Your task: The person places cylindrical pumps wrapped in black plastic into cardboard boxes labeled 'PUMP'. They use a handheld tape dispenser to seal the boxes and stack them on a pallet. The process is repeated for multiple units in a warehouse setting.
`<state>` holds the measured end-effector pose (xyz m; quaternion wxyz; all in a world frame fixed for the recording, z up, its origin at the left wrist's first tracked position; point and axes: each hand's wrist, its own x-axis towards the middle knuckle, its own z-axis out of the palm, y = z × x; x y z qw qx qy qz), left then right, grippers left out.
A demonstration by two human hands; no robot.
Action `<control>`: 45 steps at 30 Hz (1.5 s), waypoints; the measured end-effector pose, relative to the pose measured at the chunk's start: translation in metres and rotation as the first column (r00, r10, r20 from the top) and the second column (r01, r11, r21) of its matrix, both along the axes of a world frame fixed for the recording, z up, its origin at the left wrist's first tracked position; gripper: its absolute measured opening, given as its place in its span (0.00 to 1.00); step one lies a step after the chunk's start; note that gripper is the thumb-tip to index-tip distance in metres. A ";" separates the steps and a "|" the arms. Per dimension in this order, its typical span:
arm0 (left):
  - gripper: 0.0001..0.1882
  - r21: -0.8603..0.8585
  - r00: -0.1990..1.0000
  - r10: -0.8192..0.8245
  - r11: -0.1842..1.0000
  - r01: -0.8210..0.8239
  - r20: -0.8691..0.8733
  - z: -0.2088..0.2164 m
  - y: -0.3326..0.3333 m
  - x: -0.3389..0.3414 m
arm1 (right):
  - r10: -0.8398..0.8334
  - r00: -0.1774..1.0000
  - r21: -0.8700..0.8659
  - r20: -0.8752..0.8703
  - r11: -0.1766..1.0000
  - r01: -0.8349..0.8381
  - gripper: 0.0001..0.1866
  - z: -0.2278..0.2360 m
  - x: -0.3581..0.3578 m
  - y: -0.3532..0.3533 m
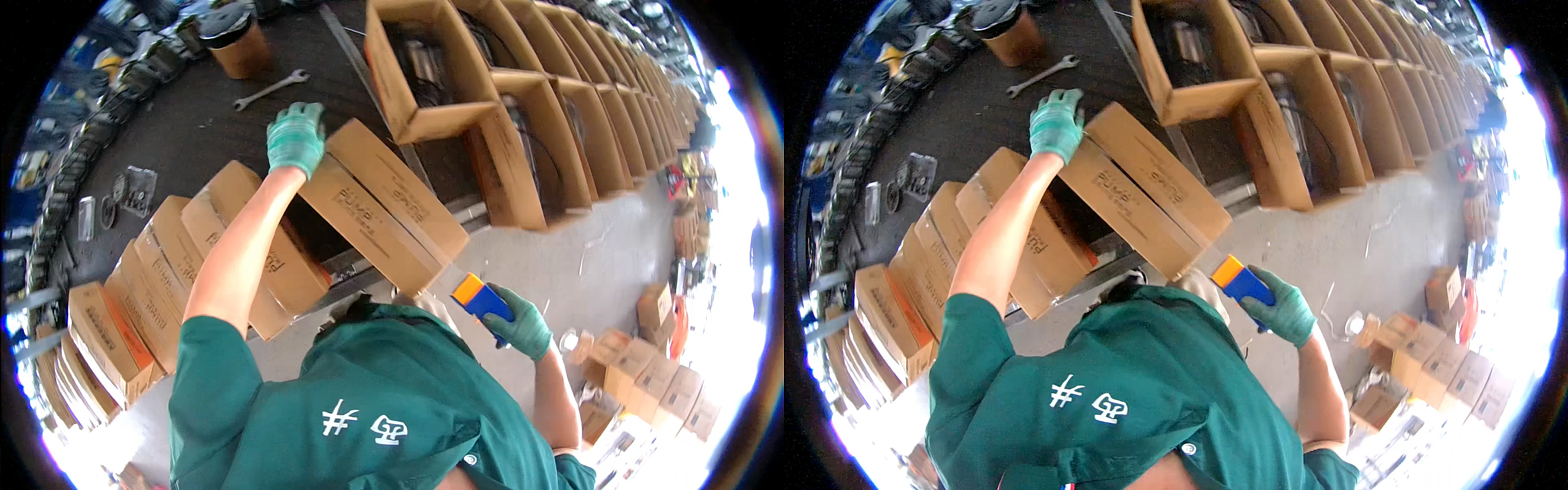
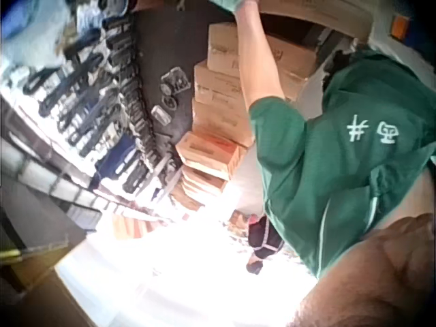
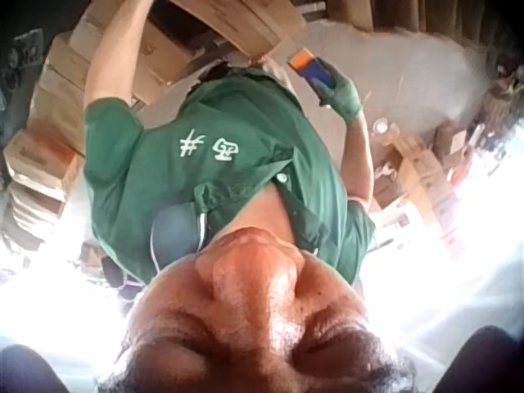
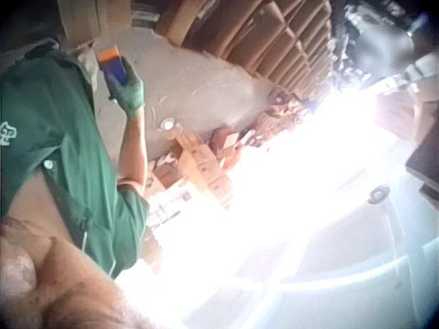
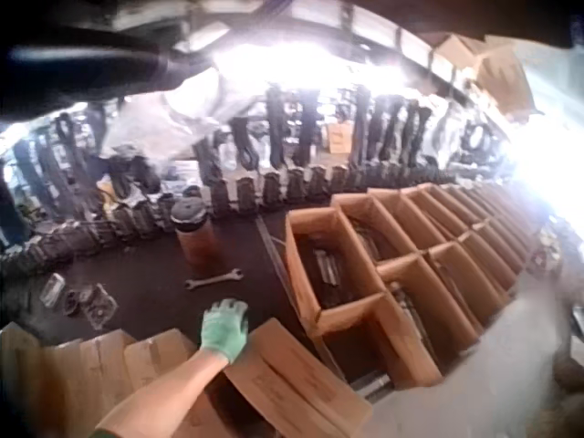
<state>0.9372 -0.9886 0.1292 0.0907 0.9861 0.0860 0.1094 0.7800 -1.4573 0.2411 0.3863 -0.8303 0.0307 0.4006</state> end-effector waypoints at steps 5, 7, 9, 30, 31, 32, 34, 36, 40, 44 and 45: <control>0.34 -0.209 0.483 -0.861 0.507 0.836 -0.157 -0.012 -0.166 -0.079 | -0.002 1.000 -0.124 -0.021 0.992 -0.001 0.37 -0.010 -0.007 -0.008; 0.39 -0.209 0.477 -0.822 0.549 0.809 -0.313 -0.006 -0.203 -0.091 | 0.127 0.991 -0.232 -0.034 0.964 -0.132 0.38 -0.017 0.005 0.013; 0.41 -0.109 0.555 -0.739 0.632 0.767 -0.382 0.003 -0.227 -0.093 | 0.485 0.827 -0.439 0.284 0.833 -0.337 0.39 -0.060 -0.007 0.026; 0.15 -0.185 0.620 -0.759 0.650 0.737 -0.197 -0.012 -0.039 -0.027 | 0.411 0.780 -0.402 0.472 0.888 -0.224 0.21 -0.174 0.017 0.154; 0.15 -0.197 0.681 -0.704 0.710 0.676 -0.200 -0.014 -0.031 -0.027 | 0.359 0.815 -0.378 0.454 0.906 -0.188 0.21 -0.161 0.021 0.167; 0.15 -0.211 0.732 -0.653 0.757 0.619 -0.195 -0.014 -0.028 -0.024 | 0.297 0.800 -0.296 0.522 0.942 -0.156 0.19 -0.165 0.027 0.163; 0.16 -0.337 0.763 -0.485 0.869 0.363 -0.428 0.005 -0.044 -0.001 | 0.231 0.776 -0.218 0.586 0.968 -0.124 0.17 -0.155 0.025 0.137; 0.26 -0.397 0.938 -0.343 0.855 0.334 0.053 -0.018 -0.051 0.017 | 0.137 0.824 -0.107 0.550 0.990 -0.093 0.17 -0.117 0.021 0.116; 0.45 -0.249 0.893 -0.443 0.859 0.448 0.078 0.049 -0.105 0.067 | -0.022 0.884 -0.046 0.467 0.998 0.049 0.20 -0.130 -0.002 0.043; 0.31 -0.021 0.765 -0.520 0.832 0.555 -0.380 0.066 -0.121 0.134 | -0.222 0.904 0.098 0.365 0.975 0.200 0.21 -0.140 -0.005 -0.010; 0.30 -0.024 0.669 -0.456 0.836 0.548 -0.587 0.080 -0.132 0.143 | -0.252 0.904 0.117 0.345 0.967 0.225 0.21 -0.139 -0.002 -0.022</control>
